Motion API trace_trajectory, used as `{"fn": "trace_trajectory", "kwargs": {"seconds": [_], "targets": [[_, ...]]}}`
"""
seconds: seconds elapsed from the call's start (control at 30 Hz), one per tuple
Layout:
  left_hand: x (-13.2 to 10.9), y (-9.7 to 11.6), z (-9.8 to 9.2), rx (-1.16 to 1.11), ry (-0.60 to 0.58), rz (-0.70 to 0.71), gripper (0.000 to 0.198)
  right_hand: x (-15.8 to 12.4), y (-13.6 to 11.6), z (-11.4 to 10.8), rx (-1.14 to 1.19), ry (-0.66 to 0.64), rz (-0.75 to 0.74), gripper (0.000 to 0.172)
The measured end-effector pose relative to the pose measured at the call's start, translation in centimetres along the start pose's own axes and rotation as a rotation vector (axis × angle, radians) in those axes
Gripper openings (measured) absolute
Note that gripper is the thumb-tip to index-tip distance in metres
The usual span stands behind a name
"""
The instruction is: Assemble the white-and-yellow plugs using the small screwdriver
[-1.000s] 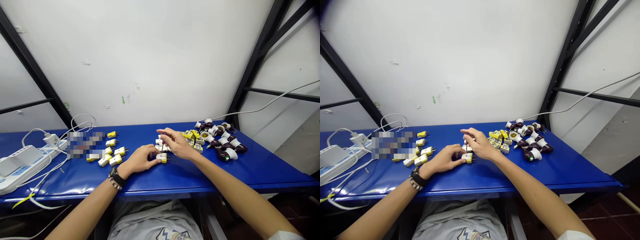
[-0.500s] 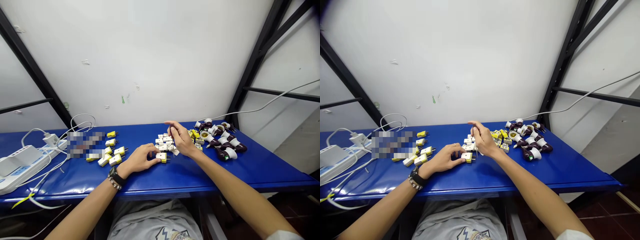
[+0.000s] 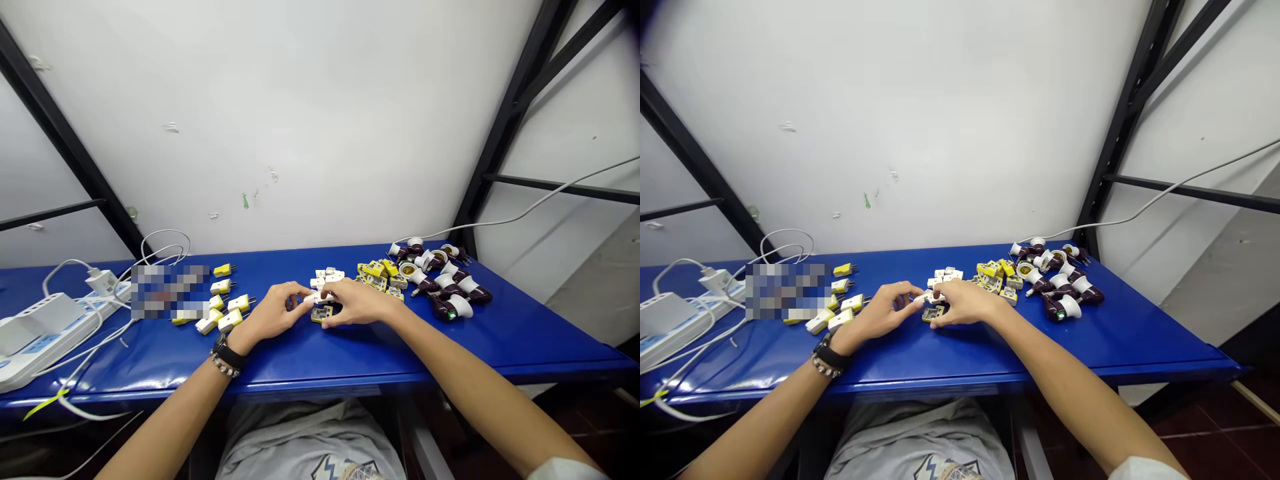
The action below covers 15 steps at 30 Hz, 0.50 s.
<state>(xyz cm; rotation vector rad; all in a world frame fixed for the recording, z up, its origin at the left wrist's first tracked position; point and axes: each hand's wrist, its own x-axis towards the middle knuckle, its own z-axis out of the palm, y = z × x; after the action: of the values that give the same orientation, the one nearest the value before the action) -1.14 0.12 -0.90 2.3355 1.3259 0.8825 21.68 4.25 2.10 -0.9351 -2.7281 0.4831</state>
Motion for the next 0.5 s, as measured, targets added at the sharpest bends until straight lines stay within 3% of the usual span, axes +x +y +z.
{"fn": "trace_trajectory", "kwargs": {"seconds": [0.17,0.3,0.5], "targets": [[0.4,-1.0,-0.4,0.079,0.081,-0.157,0.042,-0.1,0.0,-0.2,-0.015,-0.036,0.054,0.053],[0.5,-1.6,-0.8,0.058,0.082,-0.274,0.038,-0.1,-0.1,-0.2,-0.032,-0.059,0.06,0.051],[0.3,-2.2,-1.0,0.149,0.05,-0.314,0.029,-0.1,-0.1,-0.2,-0.061,-0.078,0.064,0.05]]}}
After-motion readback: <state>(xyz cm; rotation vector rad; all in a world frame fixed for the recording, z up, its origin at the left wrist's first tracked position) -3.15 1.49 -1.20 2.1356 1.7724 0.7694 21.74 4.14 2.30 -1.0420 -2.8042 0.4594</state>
